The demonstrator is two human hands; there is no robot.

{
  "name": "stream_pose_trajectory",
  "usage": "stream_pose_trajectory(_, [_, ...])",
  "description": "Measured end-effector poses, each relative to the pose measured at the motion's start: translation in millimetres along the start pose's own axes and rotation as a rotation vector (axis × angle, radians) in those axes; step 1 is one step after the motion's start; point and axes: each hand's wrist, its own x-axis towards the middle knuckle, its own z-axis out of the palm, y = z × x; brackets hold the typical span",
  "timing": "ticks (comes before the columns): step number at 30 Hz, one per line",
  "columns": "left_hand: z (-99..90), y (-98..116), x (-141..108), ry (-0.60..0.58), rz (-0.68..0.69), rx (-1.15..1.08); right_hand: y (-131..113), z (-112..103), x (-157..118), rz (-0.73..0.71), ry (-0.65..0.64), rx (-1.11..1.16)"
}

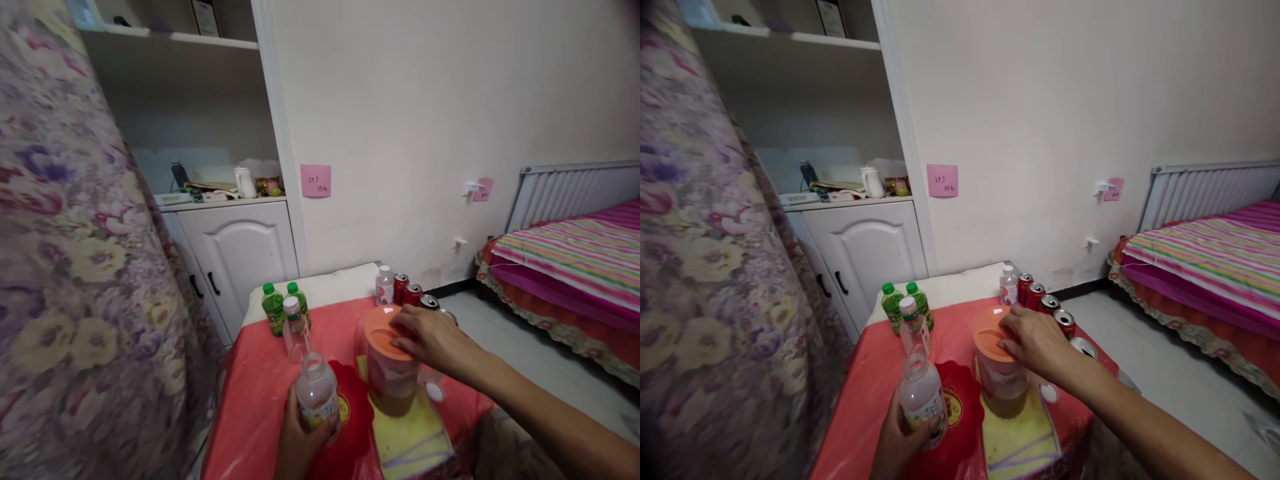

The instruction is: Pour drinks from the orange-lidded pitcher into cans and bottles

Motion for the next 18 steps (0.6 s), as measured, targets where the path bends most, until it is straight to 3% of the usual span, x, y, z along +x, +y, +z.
stream_pose_trajectory(7, [9.0,-7.2,-0.1,0.097,0.03,-0.026,5.9,7.9,2.4,-0.087,-0.038,0.136])
stream_pose_trajectory(13, [4.5,-1.0,0.0,-0.006,0.007,0.008,0.3,-2.4,2.5,-0.08,-0.085,0.208])
stream_pose_trajectory(18, [4.5,-9.4,2.5,0.055,0.01,0.051,1.8,-1.2,2.9,-0.068,-0.077,0.265])
